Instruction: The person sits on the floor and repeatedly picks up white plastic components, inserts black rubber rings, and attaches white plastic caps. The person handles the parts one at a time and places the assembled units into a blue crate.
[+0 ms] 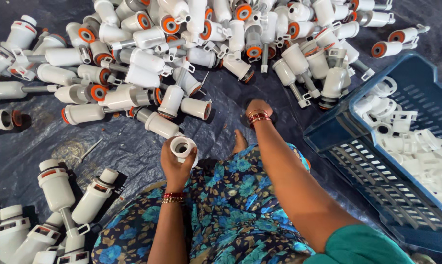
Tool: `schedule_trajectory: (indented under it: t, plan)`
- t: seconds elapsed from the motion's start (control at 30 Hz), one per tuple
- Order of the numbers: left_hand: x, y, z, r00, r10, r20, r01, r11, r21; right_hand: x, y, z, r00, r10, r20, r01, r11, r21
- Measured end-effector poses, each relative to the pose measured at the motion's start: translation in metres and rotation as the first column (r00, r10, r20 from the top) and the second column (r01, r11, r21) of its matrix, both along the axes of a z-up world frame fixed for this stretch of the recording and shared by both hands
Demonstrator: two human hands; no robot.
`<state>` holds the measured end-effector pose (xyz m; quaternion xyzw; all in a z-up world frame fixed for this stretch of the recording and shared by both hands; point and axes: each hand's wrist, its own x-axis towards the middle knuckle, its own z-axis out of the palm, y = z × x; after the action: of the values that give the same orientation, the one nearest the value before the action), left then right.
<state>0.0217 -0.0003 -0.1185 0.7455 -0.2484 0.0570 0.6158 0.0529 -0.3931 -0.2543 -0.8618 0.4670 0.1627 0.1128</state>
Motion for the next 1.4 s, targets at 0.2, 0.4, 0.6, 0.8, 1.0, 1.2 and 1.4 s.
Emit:
schedule_trajectory:
  t: [0.2,0.4,0.6,0.8,1.0,1.2,1.4]
  plan:
    - [0.003,0.001,-0.010,0.999,0.004,0.043,-0.004,1.000,0.004,-0.014,0.053,0.108,0.698,0.326,0.637,-0.292,0.942,-0.163]
    - [0.005,0.004,-0.025,0.982,-0.157,-0.103,0.127,0.959,-0.254,-0.071,0.191,0.165,0.551,-0.059,0.833,-0.758,0.381,0.529]
    - [0.001,0.007,-0.027,0.984,-0.117,-0.135,0.085,0.971,-0.222,-0.080,0.246,0.161,0.003,0.083,0.997,-0.834,0.550,-0.043]
    - [-0.002,-0.004,-0.031,0.998,-0.003,-0.066,-0.012,0.975,-0.224,-0.082,0.243,0.137,0.119,0.373,0.920,-0.725,0.666,-0.176]
    - [0.003,0.000,-0.039,0.983,0.061,0.175,-0.061,0.998,-0.004,-0.078,0.243,0.123,0.095,0.189,0.977,-0.819,0.572,-0.031]
    - [0.008,0.002,-0.035,0.998,-0.040,0.044,0.043,0.996,-0.076,-0.071,0.241,0.115,0.103,0.283,0.954,-0.816,0.572,-0.082]
    - [0.006,0.013,-0.031,0.988,0.017,0.152,-0.034,0.994,0.108,-0.071,0.230,0.108,0.249,0.372,0.894,-0.832,0.555,0.001]
